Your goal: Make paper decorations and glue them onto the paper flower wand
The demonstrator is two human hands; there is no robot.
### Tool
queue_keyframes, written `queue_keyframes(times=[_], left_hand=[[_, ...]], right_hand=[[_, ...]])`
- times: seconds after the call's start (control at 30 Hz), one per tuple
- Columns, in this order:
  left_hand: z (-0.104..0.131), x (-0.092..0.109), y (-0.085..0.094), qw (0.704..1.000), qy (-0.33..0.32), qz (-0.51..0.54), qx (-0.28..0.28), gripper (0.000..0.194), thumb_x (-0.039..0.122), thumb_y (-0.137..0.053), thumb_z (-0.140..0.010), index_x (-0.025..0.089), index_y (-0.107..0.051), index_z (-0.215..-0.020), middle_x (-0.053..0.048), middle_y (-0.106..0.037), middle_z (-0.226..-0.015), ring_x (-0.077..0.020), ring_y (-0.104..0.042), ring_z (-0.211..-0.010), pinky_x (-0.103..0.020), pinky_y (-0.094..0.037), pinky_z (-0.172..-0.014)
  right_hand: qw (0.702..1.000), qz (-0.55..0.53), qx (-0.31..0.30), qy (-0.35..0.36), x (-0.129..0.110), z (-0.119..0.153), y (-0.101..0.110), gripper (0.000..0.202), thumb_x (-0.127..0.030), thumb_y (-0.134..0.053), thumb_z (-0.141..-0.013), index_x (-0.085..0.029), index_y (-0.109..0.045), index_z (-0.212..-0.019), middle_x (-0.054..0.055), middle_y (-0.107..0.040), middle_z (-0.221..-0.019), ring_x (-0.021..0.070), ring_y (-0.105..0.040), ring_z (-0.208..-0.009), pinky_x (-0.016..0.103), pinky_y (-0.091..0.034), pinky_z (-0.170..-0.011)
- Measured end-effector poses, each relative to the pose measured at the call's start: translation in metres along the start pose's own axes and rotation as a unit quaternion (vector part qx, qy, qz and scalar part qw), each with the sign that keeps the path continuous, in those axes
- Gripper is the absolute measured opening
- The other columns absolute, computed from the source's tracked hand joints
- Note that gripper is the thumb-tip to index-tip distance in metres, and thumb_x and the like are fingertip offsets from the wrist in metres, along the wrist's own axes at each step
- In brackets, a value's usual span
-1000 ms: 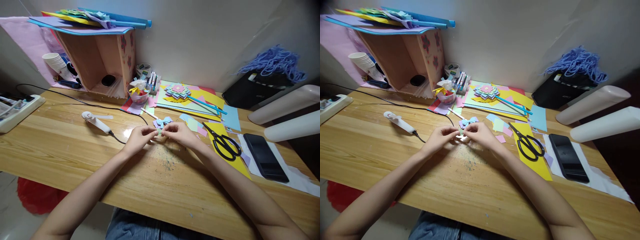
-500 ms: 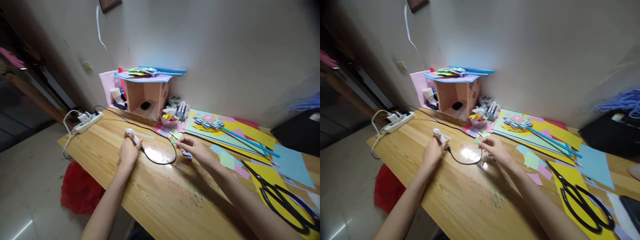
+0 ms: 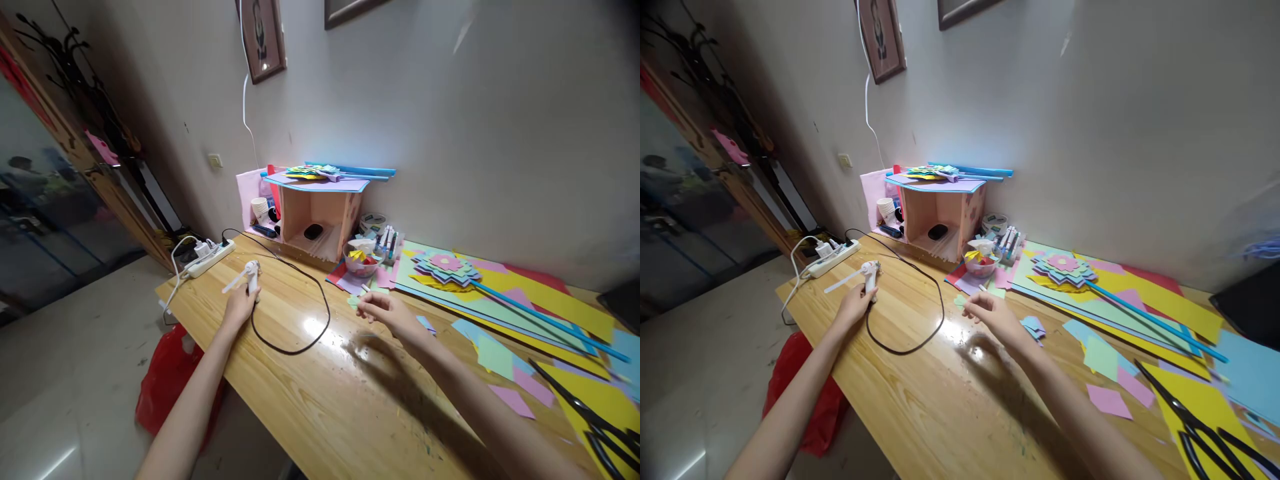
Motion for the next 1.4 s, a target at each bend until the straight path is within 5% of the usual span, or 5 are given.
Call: queue_keyframes(times=[0.3,0.5,0.77,1.1,1.4], left_hand=[[0.082,0.037,0.013,0.972,0.010,0.113,0.206,0.046,0.044,-0.048,-0.082,0.012,-0.053,-0.115,-0.015,-0.057,-0.109,-0.0270,-0.056,-0.098,-0.035,-0.043,-0.080],[0.148,0.199,-0.076,0.868,-0.146,0.394,-0.265,0.034,0.044,-0.052,-0.081,0.016,-0.065,-0.095,-0.008,-0.066,-0.094,-0.0186,-0.061,-0.081,-0.027,-0.047,-0.068],[0.182,0.319,-0.137,0.751,-0.152,0.468,-0.441,0.028,0.037,-0.073,-0.061,0.011,-0.066,-0.069,-0.003,-0.064,-0.063,-0.0132,-0.058,-0.063,-0.025,-0.047,-0.063],[0.189,0.348,-0.172,0.738,-0.063,0.493,-0.456,0.036,0.043,-0.078,-0.053,0.011,-0.068,-0.066,-0.003,-0.064,-0.062,-0.0122,-0.059,-0.063,-0.024,-0.048,-0.069],[0.182,0.342,-0.173,0.752,-0.065,0.482,-0.445,0.034,0.041,-0.077,-0.056,0.010,-0.069,-0.069,-0.008,-0.067,-0.068,-0.0156,-0.062,-0.068,-0.025,-0.048,-0.067]], right_hand=[[0.995,-0.076,0.058,0.015,0.006,0.028,0.014,0.027,-0.041,-0.066,-0.070,-0.016,-0.056,-0.071,0.000,-0.057,-0.066,0.0122,-0.052,-0.064,0.026,-0.038,-0.063],[0.992,-0.073,0.098,0.003,0.025,0.071,0.046,0.030,-0.043,-0.068,-0.070,-0.015,-0.058,-0.071,0.000,-0.057,-0.066,0.0112,-0.050,-0.061,0.025,-0.039,-0.061],[0.973,-0.013,0.231,-0.023,0.040,0.149,0.129,0.029,-0.043,-0.066,-0.071,-0.014,-0.060,-0.075,0.002,-0.062,-0.071,0.0129,-0.055,-0.064,0.026,-0.043,-0.063],[0.800,0.363,0.432,-0.203,0.081,0.243,0.220,0.018,-0.019,-0.059,-0.072,-0.015,-0.055,-0.090,0.011,-0.064,-0.092,0.0231,-0.060,-0.086,0.035,-0.044,-0.077],[0.791,0.447,0.365,-0.204,0.092,0.226,0.201,0.021,-0.018,-0.054,-0.073,-0.013,-0.055,-0.094,0.014,-0.060,-0.099,0.0249,-0.055,-0.100,0.035,-0.042,-0.086]])
Point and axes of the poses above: each hand's wrist, its own z-axis away from the middle knuckle, its own y-axis out of the back of the hand, x = y × z, the point moved 7 cm from there along -z, towards the middle knuckle
